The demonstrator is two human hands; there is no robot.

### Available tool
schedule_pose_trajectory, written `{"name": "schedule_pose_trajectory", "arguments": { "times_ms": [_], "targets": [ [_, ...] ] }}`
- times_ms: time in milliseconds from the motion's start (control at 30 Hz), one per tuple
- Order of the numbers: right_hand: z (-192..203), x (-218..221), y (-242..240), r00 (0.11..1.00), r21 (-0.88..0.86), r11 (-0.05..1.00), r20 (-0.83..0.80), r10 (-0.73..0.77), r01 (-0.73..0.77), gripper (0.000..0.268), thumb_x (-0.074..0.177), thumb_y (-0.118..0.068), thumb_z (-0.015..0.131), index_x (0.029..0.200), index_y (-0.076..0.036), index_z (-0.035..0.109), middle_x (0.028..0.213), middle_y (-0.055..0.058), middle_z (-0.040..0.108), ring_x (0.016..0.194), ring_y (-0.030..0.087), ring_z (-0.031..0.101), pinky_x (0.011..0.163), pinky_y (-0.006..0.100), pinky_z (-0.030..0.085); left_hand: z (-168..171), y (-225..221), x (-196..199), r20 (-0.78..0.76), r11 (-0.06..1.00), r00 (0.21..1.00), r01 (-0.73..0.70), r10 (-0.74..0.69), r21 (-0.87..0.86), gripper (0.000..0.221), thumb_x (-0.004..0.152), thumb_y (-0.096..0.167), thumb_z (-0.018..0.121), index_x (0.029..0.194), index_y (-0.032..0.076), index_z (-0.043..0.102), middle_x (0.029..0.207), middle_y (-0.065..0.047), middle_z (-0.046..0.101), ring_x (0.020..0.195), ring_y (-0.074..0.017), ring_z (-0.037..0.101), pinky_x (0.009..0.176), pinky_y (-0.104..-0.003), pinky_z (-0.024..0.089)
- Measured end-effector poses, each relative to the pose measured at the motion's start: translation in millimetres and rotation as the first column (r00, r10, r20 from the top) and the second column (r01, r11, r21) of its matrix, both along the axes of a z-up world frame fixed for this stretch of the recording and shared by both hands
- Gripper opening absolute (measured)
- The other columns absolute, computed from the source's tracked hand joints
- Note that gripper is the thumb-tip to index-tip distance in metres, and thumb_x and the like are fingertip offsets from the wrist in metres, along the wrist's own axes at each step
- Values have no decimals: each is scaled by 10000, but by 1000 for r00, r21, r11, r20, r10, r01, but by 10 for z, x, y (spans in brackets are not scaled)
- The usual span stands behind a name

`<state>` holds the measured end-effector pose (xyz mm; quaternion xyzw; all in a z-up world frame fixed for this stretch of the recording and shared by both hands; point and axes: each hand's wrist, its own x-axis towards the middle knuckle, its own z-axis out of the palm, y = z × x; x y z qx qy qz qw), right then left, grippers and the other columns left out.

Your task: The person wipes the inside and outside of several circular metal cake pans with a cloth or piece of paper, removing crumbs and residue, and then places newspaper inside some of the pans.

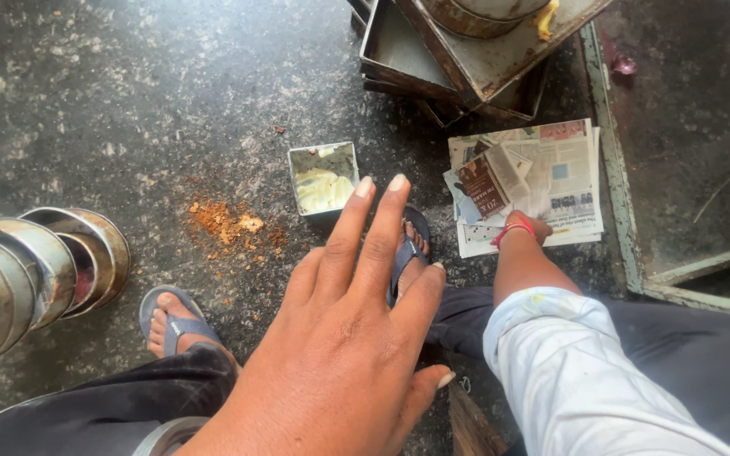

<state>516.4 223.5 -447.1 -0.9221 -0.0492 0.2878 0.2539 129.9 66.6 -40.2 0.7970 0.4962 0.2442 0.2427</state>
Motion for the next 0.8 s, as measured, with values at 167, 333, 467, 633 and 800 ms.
{"name": "schedule_pose_trajectory", "arguments": {
  "times_ms": [167,333,467,633,800],
  "targets": [
    [310,-70,-73,988,110,982,7,-153,151,274,901,-117,617,999,140,628,804,287,721,619,380,750,523,433,620,141,-70,-24,7,998,1000,-1,0,60,682,758,402,770,1254,-25,579,1576,-417,222,1491,-571,208,1055,-601,318],
    [351,-49,73,922,421,899,288,-258,120,285,852,-152,625,1048,48,676,1013,207,737,894,360,744,799,435,581,320,-166,-4,-41,993,999,-2,7,120,689,712,378,795,1235,-25,601,1584,-408,263,1487,-547,246,1045,-544,354],
    [331,-273,300,870,538,797,493,-33,-275,199,852,-175,664,994,-40,700,1005,158,736,909,341,702,824,457,537,440,-352,-28,-152,997,987,55,-46,55,619,666,369,822,1099,-24,622,1545,-392,276,1459,-528,242,1006,-543,357],
    [204,-1588,-165,535,490,242,647,543,-838,124,908,-116,672,995,-28,680,977,126,711,883,279,666,812,414,536,440,-651,-55,-104,988,995,5,11,152,675,615,406,831,1085,-40,643,1545,-383,280,1475,-521,238,1020,-557,353],
    [485,-3573,-700,382,821,136,106,918,-555,119,941,-57,696,1050,-10,687,979,93,710,887,214,653,821,373,537,259,-970,-217,-77,957,979,-168,191,235,408,693,292,806,995,49,680,1624,-348,285,1530,-516,273,1103,-567,360]
  ]
}}
